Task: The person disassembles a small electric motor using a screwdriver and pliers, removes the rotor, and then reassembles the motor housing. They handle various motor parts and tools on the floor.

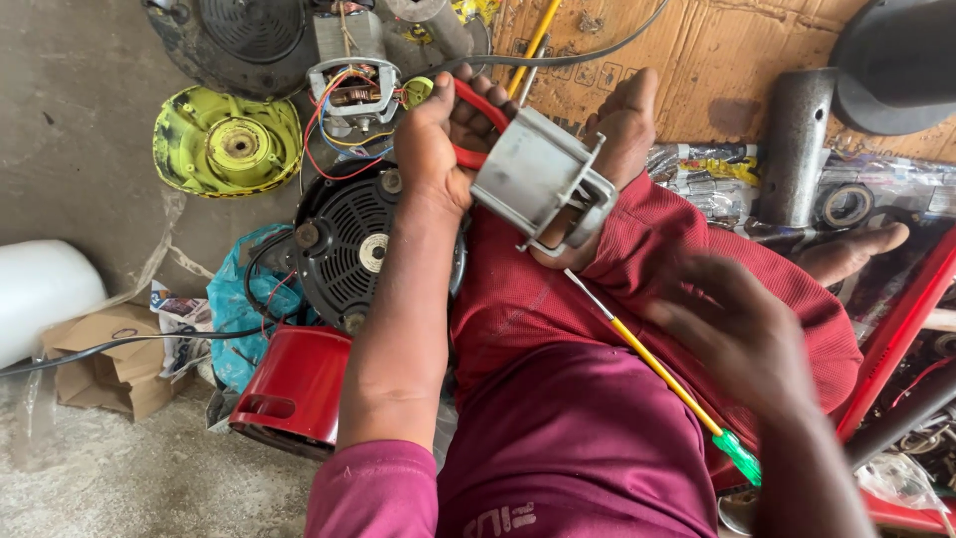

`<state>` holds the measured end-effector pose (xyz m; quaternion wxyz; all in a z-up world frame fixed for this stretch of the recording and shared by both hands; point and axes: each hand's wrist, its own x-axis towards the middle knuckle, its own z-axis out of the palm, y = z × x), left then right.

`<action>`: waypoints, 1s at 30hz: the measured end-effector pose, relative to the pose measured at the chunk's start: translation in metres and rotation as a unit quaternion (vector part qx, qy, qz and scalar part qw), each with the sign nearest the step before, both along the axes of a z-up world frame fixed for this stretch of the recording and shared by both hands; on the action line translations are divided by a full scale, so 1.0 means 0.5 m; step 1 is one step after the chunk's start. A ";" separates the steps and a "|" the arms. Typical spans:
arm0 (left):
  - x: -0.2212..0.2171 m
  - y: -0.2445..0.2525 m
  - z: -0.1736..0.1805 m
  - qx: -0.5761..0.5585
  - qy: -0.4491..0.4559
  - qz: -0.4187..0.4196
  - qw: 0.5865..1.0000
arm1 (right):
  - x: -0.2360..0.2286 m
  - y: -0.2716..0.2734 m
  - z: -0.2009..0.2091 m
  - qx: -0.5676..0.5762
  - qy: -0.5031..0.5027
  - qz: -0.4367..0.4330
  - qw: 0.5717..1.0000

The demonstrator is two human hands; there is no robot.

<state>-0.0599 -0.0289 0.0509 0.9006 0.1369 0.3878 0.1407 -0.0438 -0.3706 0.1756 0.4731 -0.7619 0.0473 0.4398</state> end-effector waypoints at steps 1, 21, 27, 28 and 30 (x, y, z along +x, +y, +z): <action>0.001 0.006 -0.015 -0.004 0.006 -0.007 1.000 | -0.002 -0.074 0.018 -0.050 -0.029 0.080 0.995; 0.063 0.058 -0.079 -0.021 0.059 -0.108 0.992 | -0.323 -0.483 -0.054 -0.138 0.048 0.003 0.989; 0.068 0.051 -0.071 0.005 0.053 -0.114 0.992 | -0.349 -0.521 -0.051 -0.168 0.096 -0.050 0.980; 0.063 0.050 -0.070 0.001 0.050 -0.117 0.992 | -0.346 -0.542 -0.034 -0.200 0.150 -0.097 0.963; 0.075 0.050 -0.068 -0.004 0.034 -0.127 0.991 | -0.335 -0.566 -0.010 -0.203 0.129 -0.111 0.964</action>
